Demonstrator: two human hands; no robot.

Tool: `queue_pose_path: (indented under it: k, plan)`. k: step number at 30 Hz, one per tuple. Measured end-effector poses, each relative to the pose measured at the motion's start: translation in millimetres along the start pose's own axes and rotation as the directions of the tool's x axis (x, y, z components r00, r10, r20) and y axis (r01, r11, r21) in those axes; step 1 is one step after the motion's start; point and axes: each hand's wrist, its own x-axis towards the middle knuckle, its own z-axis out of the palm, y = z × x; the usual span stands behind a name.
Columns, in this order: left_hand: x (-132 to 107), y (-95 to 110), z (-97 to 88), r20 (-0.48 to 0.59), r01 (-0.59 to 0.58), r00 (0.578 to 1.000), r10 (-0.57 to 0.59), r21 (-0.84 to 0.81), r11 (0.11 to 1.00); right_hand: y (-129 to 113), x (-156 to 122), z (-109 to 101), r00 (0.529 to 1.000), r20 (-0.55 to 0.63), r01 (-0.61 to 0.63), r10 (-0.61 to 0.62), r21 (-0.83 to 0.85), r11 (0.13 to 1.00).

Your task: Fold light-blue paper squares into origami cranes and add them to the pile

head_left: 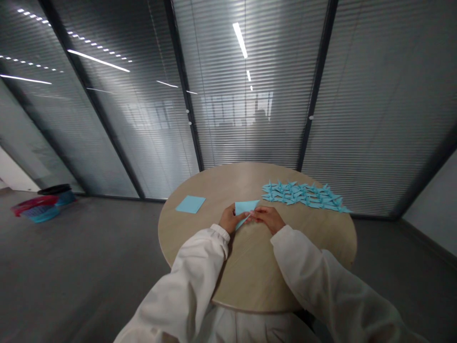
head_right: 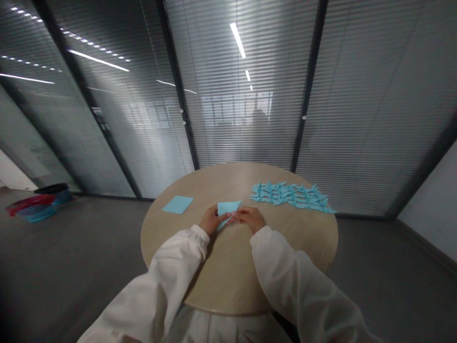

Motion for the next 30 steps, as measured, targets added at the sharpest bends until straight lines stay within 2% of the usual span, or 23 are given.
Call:
queue_pose_path:
  k: [3,8,13,16,23,30]
  plan:
    - [-1,2,0.7,-0.002,0.016,1.0,-0.017,-0.035,0.999,2,3,-2,0.999,-0.039,0.034,-0.034,-0.01,0.999]
    - [-2,10,1.2,-0.17,0.055,0.983,-0.063,-0.05,0.997,3,5,-3,0.986,-0.115,0.105,-0.121,-0.132,0.986]
    - [1,12,-1.4,-0.26,0.0,0.965,-0.024,-0.09,0.996,3,4,-4,0.983,-0.118,0.119,-0.137,-0.151,0.981]
    - [2,13,-2.0,-0.257,-0.014,0.966,-0.01,-0.093,0.996,3,4,-3,0.983,-0.103,0.134,-0.149,-0.141,0.981]
    - [-3,17,-0.1,-0.176,0.011,0.984,-0.028,-0.097,0.995,-3,2,0,0.987,-0.104,0.114,-0.121,-0.071,0.991]
    - [-4,21,1.7,-0.159,0.008,0.987,-0.026,-0.112,0.994,-3,2,-2,0.98,-0.137,0.13,-0.145,-0.113,0.985]
